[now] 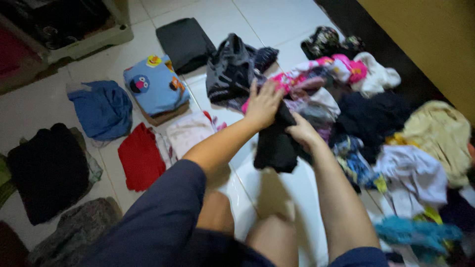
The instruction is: The person sits on the floor and folds various garments from a pile, including shirts, pants, and children's clothing. They smooth each item, fold it into a compact rectangle, and place it into a growing stack on the floor.
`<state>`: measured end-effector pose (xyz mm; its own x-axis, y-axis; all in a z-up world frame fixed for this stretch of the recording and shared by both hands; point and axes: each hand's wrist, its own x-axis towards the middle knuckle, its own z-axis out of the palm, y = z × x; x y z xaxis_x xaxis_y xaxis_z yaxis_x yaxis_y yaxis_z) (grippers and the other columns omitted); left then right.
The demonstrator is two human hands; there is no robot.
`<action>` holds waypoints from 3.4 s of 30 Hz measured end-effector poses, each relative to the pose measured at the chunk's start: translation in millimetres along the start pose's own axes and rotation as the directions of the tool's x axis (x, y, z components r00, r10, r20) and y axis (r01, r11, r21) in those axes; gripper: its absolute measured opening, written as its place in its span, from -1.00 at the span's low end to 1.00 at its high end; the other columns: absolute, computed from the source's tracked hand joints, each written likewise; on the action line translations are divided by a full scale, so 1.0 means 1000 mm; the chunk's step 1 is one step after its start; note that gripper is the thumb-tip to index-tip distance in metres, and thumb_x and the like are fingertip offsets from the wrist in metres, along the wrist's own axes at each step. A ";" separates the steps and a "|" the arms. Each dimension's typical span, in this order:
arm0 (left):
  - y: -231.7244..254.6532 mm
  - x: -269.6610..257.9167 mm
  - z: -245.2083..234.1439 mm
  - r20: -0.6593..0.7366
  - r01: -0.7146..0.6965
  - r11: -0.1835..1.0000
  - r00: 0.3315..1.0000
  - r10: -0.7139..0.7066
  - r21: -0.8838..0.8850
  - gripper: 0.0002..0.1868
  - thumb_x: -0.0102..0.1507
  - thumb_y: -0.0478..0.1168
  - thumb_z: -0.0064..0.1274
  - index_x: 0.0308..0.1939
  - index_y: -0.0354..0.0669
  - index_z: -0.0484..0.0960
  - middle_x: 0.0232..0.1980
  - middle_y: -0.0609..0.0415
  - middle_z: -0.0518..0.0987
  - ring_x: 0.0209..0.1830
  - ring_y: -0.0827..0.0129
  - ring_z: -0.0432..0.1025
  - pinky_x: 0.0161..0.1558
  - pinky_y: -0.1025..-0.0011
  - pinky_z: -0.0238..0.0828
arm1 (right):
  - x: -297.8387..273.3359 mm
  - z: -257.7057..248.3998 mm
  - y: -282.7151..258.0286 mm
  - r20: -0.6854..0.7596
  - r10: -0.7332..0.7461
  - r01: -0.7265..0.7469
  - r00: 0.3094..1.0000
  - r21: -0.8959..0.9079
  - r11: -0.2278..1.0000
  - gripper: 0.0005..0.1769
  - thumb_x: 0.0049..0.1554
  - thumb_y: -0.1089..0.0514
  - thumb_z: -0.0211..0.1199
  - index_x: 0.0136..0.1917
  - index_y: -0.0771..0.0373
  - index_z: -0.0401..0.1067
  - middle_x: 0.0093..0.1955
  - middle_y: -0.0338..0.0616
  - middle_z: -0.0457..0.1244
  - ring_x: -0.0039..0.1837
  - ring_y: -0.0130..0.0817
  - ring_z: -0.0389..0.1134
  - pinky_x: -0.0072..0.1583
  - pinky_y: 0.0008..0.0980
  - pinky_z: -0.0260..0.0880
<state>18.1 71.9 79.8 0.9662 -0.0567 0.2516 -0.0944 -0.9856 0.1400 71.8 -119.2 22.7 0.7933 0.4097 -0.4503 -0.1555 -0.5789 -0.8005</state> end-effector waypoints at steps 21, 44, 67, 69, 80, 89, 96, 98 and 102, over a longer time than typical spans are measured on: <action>-0.246 0.079 0.208 0.559 0.722 0.682 0.617 -0.554 -0.121 -0.18 0.26 0.44 -0.13 0.56 0.43 0.16 0.74 -0.03 -0.30 0.66 -0.38 -0.42 0.46 -0.43 -0.37 | 0.248 0.138 -0.130 -0.122 -0.440 0.107 0.890 -0.882 0.460 -0.15 0.01 -0.07 0.27 0.57 -0.24 0.18 0.73 0.11 -0.34 0.70 0.19 -0.55 0.47 0.51 -0.67; 0.164 0.099 0.280 0.627 0.322 0.736 0.759 0.175 -0.596 0.03 0.05 0.68 -0.30 0.58 0.71 -0.08 0.71 0.00 -0.14 0.64 -0.35 -0.31 0.45 -0.45 -0.41 | 0.068 -0.179 0.104 -0.342 0.322 -0.436 0.883 -0.851 0.292 -0.24 0.13 -0.28 0.15 0.52 0.01 0.28 0.66 -0.17 -0.06 0.71 -0.03 -0.31 0.43 0.57 -0.70; -0.190 0.009 0.141 0.436 0.544 0.831 0.779 -0.450 -0.114 -0.24 0.32 0.26 -0.06 0.58 0.42 0.09 0.73 0.01 -0.37 0.66 -0.27 -0.47 0.31 -0.61 -0.23 | 0.253 0.104 -0.051 -0.389 -0.102 -0.009 0.916 -0.272 0.962 -0.15 0.19 -0.21 0.30 0.48 0.36 0.10 0.21 0.36 0.27 0.28 0.24 0.31 0.29 -0.05 0.33; -0.201 -0.007 0.178 0.537 0.549 0.824 0.741 -0.403 -0.140 -0.15 0.25 0.28 -0.01 0.58 0.45 0.04 0.70 -0.08 -0.34 0.59 -0.43 -0.45 0.33 -0.52 -0.11 | 0.248 0.140 -0.025 -0.139 -0.480 0.382 0.866 -0.434 0.816 -0.37 0.14 -0.09 0.17 0.44 0.12 0.30 0.43 0.07 0.29 0.47 0.10 0.32 0.45 -0.02 0.38; -0.161 -0.006 0.159 0.602 0.394 0.914 0.708 -0.369 0.097 0.02 0.21 0.27 0.12 0.62 0.17 -0.05 0.68 -0.17 -0.26 0.68 -0.17 -0.45 0.45 -0.43 -0.42 | 0.167 0.153 -0.034 0.187 0.066 0.109 0.980 -0.786 0.609 -0.13 0.20 -0.21 0.18 0.66 -0.28 -0.13 0.75 -0.18 -0.38 0.73 -0.01 -0.41 0.54 0.35 -0.22; -0.045 -0.047 0.139 0.644 0.252 0.958 0.758 -0.106 -0.138 0.01 0.22 0.16 0.13 0.62 0.19 -0.10 0.69 -0.19 -0.33 0.68 -0.13 -0.46 0.52 -0.18 -0.33 | 0.048 0.083 0.026 0.003 0.043 -0.028 0.999 -0.727 0.686 -0.13 0.13 -0.13 0.27 0.63 -0.19 0.01 0.73 -0.05 -0.28 0.71 0.05 -0.34 0.52 0.35 -0.15; 0.057 -0.052 0.125 0.645 0.067 0.979 0.760 0.076 -0.195 -0.01 0.22 0.12 0.13 0.63 0.22 -0.07 0.70 -0.17 -0.34 0.69 -0.14 -0.46 0.51 -0.23 -0.29 | -0.022 0.021 0.082 -0.196 0.084 -0.198 0.977 -0.683 0.703 -0.19 0.08 -0.13 0.30 0.55 -0.17 0.12 0.72 -0.12 -0.24 0.71 -0.04 -0.32 0.53 0.33 -0.19; 0.088 -0.042 0.127 0.622 0.016 0.975 0.772 0.129 -0.222 -0.01 0.21 0.12 0.14 0.63 0.20 -0.06 0.70 -0.16 -0.34 0.69 -0.14 -0.46 0.51 -0.25 -0.29 | -0.031 0.003 0.092 -0.260 0.030 -0.204 0.965 -0.673 0.711 -0.28 0.12 -0.12 0.27 0.52 -0.15 0.21 0.71 -0.10 -0.20 0.71 -0.03 -0.30 0.55 0.32 -0.19; 0.143 -0.021 0.132 0.626 -0.024 0.965 0.757 0.188 -0.261 -0.02 0.22 0.15 0.14 0.61 0.18 -0.03 0.69 -0.17 -0.33 0.68 -0.16 -0.45 0.49 -0.30 -0.27 | -0.042 -0.031 0.111 -0.476 0.046 -0.338 0.878 -0.549 0.764 -0.38 0.10 -0.06 0.27 0.43 -0.12 0.31 0.70 0.03 -0.19 0.70 0.10 -0.27 0.55 0.28 -0.17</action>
<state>15.8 -88.5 -32.3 0.8636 -0.3280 -0.3828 -0.1769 -0.9083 0.3791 39.8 -222.1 -35.0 0.9696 -0.0023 -0.2445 -0.0635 -0.9680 -0.2426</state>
